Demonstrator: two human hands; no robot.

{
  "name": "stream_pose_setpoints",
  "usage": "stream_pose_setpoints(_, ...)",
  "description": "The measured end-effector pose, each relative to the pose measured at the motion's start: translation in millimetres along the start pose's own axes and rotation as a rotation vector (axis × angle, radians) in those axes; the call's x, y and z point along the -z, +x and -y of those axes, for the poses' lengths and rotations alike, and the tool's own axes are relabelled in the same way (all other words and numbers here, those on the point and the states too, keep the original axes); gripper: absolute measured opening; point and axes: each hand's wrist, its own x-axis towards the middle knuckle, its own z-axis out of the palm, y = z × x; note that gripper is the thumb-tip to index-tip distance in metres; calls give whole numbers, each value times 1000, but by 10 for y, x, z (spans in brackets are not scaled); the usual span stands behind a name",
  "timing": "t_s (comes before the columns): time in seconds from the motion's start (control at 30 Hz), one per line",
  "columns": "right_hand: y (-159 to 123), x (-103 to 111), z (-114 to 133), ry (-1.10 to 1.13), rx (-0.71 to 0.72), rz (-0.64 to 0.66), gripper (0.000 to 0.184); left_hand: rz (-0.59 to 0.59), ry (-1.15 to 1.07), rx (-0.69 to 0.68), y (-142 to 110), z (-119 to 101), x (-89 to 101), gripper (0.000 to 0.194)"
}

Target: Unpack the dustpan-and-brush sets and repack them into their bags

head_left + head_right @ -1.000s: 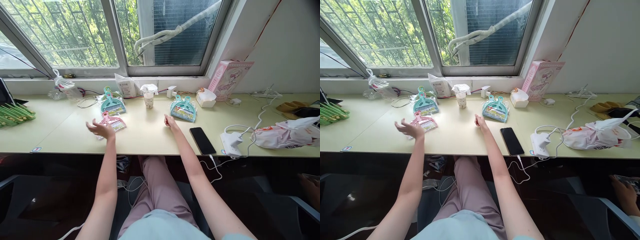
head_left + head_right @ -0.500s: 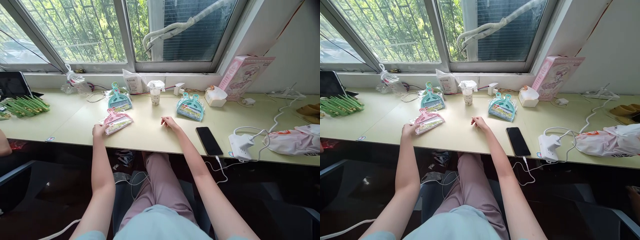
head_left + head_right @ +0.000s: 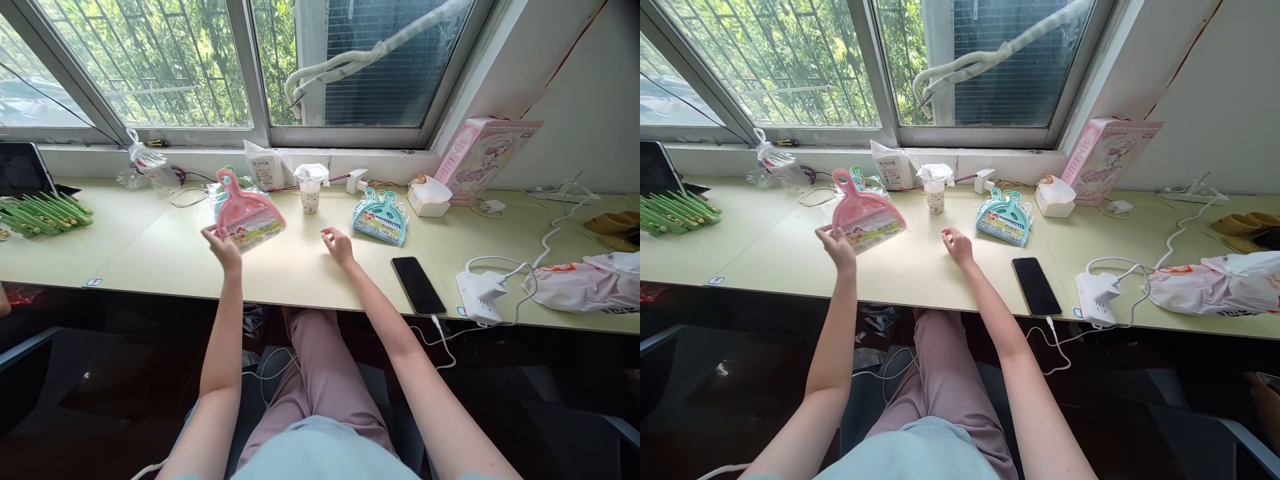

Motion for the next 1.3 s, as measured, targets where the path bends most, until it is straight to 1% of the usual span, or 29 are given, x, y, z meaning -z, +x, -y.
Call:
stream_pose_setpoints(0.07,-58,0,67,-224,223,-118,32,56,-178,55,-206,-2,-292,19)
stream_pose_setpoints(0.1,-83,-3,101,-312,322,-138,34,123,-276,98,-321,2,-443,21)
stream_pose_setpoints(0.13,-101,-9,131,-383,406,-132,36,205,-382,135,-438,5,-589,23)
stream_pose_setpoints(0.2,-115,-23,176,-488,526,-89,37,365,-553,192,-650,4,-850,24)
stream_pose_setpoints(0.27,-101,-34,193,-554,592,-33,36,448,-641,247,-794,-3,-1047,25)
stream_pose_setpoints(0.3,-88,-35,191,-575,605,-11,35,461,-672,271,-832,-5,-1117,27)
stream_pose_setpoints(0.4,-45,-37,165,-589,592,19,28,427,-748,322,-831,12,-1229,38)
stream_pose_setpoints(0.47,-19,-52,142,-562,555,50,28,396,-773,347,-781,42,-1238,46)
stream_pose_setpoints(0.53,7,-89,117,-511,493,99,29,395,-773,361,-740,79,-1218,51)
stream_pose_setpoints(0.6,34,-138,86,-432,396,120,28,419,-776,364,-724,112,-1189,55)
stream_pose_setpoints(0.63,47,-163,68,-377,335,111,27,435,-781,364,-723,125,-1176,57)
stream_pose_setpoints(0.73,80,-209,2,-110,101,26,26,463,-808,367,-733,154,-1165,60)
stream_pose_setpoints(0.83,107,-197,-53,297,-143,-48,24,474,-847,383,-744,177,-1188,56)
stream_pose_setpoints(0.9,124,-167,-69,539,-270,-96,30,522,-849,409,-758,193,-1211,50)
stream_pose_setpoints(0.93,133,-148,-69,626,-316,-126,34,551,-838,425,-767,202,-1223,47)
stream_pose_setpoints(1.0,147,-108,-58,724,-384,-182,36,591,-805,453,-787,219,-1244,42)
stream_pose_setpoints(1.1,153,-46,-26,759,-456,-225,28,586,-788,473,-803,240,-1265,40)
stream_pose_setpoints(1.17,146,-9,-3,779,-491,-203,23,553,-795,467,-800,247,-1269,38)
stream_pose_setpoints(1.2,140,6,8,793,-509,-165,22,530,-795,455,-797,247,-1268,37)
stream_pose_setpoints(1.3,112,26,39,831,-564,12,21,486,-780,389,-794,233,-1258,34)
